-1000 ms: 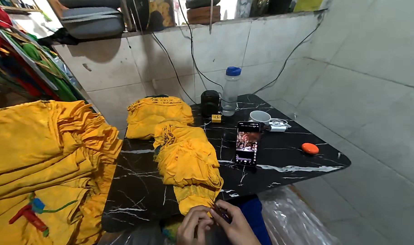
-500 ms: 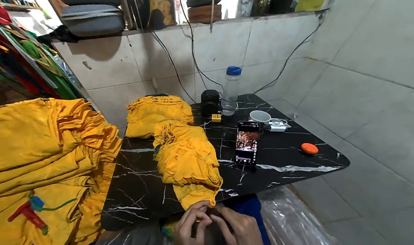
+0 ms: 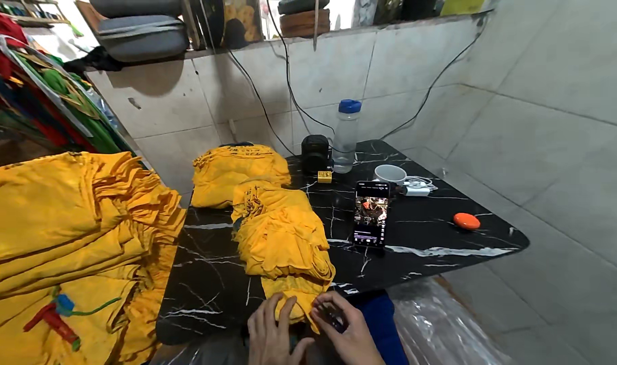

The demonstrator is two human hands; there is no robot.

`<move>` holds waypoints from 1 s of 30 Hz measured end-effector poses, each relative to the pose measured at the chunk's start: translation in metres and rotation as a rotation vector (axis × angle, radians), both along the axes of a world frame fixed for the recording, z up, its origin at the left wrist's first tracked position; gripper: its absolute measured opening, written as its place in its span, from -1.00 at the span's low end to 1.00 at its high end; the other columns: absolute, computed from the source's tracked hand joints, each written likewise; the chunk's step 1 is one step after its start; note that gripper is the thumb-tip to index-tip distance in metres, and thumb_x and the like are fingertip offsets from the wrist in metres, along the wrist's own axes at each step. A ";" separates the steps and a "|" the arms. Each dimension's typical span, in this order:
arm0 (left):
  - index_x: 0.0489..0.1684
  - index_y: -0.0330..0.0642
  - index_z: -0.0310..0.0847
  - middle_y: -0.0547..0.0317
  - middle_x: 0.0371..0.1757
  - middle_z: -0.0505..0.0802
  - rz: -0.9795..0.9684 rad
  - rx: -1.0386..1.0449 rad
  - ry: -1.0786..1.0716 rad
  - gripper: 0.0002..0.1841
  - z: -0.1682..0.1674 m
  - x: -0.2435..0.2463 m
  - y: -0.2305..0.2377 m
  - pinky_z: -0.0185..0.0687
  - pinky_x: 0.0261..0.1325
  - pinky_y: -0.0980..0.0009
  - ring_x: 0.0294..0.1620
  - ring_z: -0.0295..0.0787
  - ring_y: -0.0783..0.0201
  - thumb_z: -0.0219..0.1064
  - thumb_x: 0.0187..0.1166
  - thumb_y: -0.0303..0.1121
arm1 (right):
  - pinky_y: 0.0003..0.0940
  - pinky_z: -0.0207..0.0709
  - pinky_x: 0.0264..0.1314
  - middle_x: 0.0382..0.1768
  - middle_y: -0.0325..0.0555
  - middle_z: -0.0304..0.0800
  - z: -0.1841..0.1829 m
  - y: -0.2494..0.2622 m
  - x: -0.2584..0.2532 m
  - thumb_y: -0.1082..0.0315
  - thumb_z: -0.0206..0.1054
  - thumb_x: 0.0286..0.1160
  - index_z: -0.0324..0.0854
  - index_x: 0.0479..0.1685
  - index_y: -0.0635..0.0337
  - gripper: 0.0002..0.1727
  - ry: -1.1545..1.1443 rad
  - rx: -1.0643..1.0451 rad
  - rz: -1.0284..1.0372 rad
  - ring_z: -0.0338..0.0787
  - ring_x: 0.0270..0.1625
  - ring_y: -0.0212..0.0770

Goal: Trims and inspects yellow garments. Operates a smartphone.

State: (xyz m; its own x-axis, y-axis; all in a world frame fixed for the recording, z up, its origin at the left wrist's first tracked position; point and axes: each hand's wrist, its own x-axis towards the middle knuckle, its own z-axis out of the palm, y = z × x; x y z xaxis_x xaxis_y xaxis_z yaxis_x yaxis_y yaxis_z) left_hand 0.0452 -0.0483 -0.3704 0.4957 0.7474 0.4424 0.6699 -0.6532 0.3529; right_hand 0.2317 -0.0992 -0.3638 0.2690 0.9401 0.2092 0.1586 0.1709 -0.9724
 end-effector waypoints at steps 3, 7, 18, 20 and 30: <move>0.56 0.32 0.55 -0.18 0.54 0.62 0.030 0.095 0.113 -0.30 -0.020 -0.002 0.011 0.35 0.33 -0.34 0.50 0.54 -0.29 0.59 0.29 -0.18 | -0.41 0.78 -0.02 -0.18 -0.16 0.87 0.001 -0.003 0.004 0.43 0.51 0.43 0.76 -0.04 0.26 -0.82 -0.108 -0.001 -0.044 0.85 -0.13 -0.36; 0.20 0.29 0.82 0.16 0.30 0.84 -0.072 0.144 -0.035 -0.61 -0.021 -0.024 0.026 0.46 0.43 -0.06 0.38 0.68 0.02 0.33 0.47 -0.41 | -0.23 0.71 -0.19 -0.34 -0.16 0.82 0.005 -0.008 0.025 0.18 0.48 0.48 0.74 -0.10 0.16 -0.76 -0.397 -0.189 -0.140 0.81 -0.30 -0.26; -0.11 -0.13 0.88 0.05 -0.23 0.89 0.185 0.268 -0.044 -0.75 0.054 -0.071 0.050 0.77 -0.13 0.12 -0.19 0.86 0.06 0.26 0.64 -0.26 | -0.64 0.27 -0.64 -0.11 -0.03 0.95 0.015 -0.015 0.013 0.54 0.41 0.50 0.60 -0.04 0.17 -0.83 0.513 -0.189 0.132 0.68 -0.51 -0.51; -0.04 -0.21 0.80 0.16 -0.36 0.92 0.169 0.156 -0.149 -0.73 0.073 -0.056 0.056 0.80 -0.38 0.23 -0.41 0.90 0.25 0.19 0.71 -0.28 | -0.62 0.43 -0.53 -0.21 -0.10 0.95 0.018 -0.014 0.018 0.57 0.40 0.48 0.61 -0.07 0.18 -0.84 0.435 -0.166 0.066 0.77 -0.42 -0.48; 0.64 -0.12 0.44 -0.06 0.76 0.43 -0.132 -0.230 -0.056 -0.19 0.072 0.111 0.180 -0.16 0.91 -0.09 0.89 0.06 -0.05 0.21 0.58 0.33 | -0.26 0.74 0.04 -0.16 -0.08 0.89 0.015 -0.022 0.039 0.58 0.39 0.47 0.62 -0.08 0.31 -0.87 0.175 -0.040 0.026 0.87 -0.09 -0.23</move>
